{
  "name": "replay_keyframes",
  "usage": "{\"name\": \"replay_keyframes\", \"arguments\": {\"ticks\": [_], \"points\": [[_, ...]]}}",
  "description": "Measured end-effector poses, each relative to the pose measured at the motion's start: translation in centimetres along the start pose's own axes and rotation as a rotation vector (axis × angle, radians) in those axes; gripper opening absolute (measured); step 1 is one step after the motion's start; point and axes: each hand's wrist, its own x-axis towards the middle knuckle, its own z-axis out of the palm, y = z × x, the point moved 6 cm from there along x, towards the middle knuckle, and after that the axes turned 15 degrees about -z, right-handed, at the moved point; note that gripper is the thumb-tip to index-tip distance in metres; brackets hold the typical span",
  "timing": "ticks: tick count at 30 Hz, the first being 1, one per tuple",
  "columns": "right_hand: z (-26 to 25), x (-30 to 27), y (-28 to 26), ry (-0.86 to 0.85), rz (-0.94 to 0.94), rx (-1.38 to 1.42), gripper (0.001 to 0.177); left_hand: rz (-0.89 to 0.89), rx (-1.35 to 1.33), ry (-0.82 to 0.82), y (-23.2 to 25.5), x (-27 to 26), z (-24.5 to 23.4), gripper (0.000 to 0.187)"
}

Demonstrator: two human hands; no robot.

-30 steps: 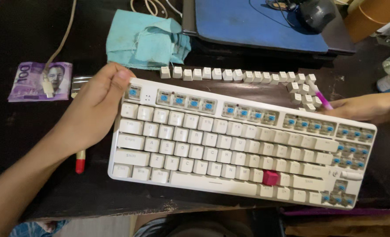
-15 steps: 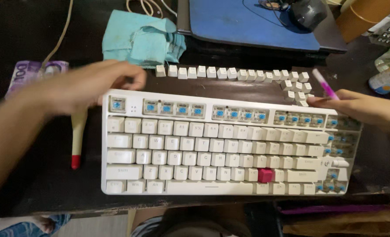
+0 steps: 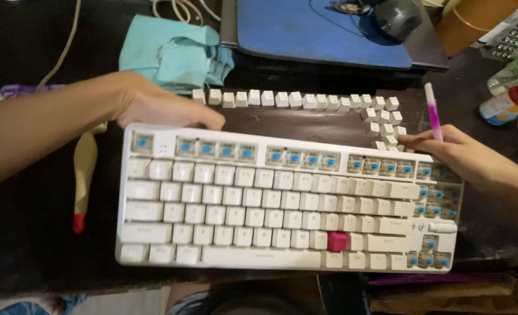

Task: The person removes white keycaps from a white mechanical keyboard one by one and places them on the table. Then the person uses a small brush to sweep debris from the exposed switches and keyboard surface. The removed keycaps remain on the table throughout the clip.

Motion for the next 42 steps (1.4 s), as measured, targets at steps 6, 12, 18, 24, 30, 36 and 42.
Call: {"name": "replay_keyframes", "arguments": {"ticks": [6,12,18,24,30,36,42], "points": [[1.4,-0.3,0.2,0.065,0.156,0.182,0.045,0.075,0.344,0.52,-1.0,-0.6,-2.3,0.068],[1.8,-1.2,-0.9,0.15,-0.042,0.231,0.042,0.033,0.046,0.521,-3.0,-1.5,-0.3,0.066],[1.6,-1.6,-1.8,0.361,-0.152,0.197,0.042,0.14,-0.161,0.642,-3.4,-2.3,-0.1,0.042],[0.7,-0.2,-2.2,0.511,-0.261,0.063,0.043,0.164,-0.212,0.694,-3.3,-1.9,-0.6,0.041],[0.1,0.0,-2.1,0.54,-0.31,0.115,0.047,0.287,-0.195,0.768,-2.6,-2.2,-0.8,0.038],[-1.6,-2.2,-1.7,0.611,-0.233,-0.041,0.035,0.257,-0.206,0.748,-3.6,-1.5,-0.5,0.04],[-0.8,-1.5,-8.3,0.502,-0.592,-0.013,0.024,0.388,-0.335,0.642,-6.1,-1.9,-0.7,0.042]]}}
